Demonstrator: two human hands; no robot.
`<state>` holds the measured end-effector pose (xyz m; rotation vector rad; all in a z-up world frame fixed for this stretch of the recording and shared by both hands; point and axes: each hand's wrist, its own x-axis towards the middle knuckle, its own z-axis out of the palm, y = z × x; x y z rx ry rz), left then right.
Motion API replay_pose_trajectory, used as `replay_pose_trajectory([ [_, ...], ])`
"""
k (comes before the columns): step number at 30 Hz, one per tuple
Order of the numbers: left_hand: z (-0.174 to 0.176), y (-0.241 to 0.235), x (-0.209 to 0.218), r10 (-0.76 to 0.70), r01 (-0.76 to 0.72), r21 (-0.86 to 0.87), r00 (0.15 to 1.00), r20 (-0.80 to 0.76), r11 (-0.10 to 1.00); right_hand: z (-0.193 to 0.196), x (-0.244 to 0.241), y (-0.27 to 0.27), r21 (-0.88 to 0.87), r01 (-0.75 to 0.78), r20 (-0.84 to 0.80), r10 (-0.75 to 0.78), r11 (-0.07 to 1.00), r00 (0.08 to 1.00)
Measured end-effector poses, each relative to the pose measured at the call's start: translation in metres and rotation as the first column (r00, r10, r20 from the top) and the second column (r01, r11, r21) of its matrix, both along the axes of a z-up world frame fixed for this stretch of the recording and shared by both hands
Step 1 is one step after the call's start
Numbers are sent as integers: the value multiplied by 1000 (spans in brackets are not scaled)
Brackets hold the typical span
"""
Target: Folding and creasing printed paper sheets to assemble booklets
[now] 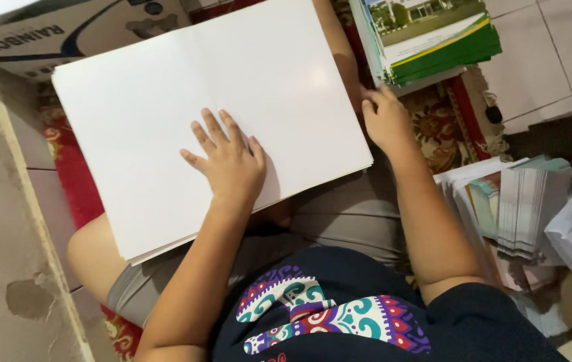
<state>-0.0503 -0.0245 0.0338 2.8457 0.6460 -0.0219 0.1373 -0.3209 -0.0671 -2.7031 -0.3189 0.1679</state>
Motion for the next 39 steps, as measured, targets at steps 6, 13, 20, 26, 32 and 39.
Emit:
replay_pose_trajectory([
  [6,3,-2,-5,-11,7,45,996,85,999,1,-41,7,296,282,-429,-137,913,893],
  [13,1,-3,-4,-26,22,56,997,75,998,28,-47,-35,-161,-147,-193,115,976,974],
  [20,0,-4,-6,-14,2,112,994,107,994,41,27,-79,24,131,167,-133,991,977],
  [26,-1,-4,-5,-3,-16,168,993,114,986,12,61,-54,-59,17,360,6,998,933],
  [32,-2,-3,-5,-13,-9,185,993,118,983,-11,67,-33,-105,-55,582,106,993,806],
  [39,1,-3,-6,-5,-11,145,994,110,989,-19,68,-22,-201,28,627,107,979,772],
])
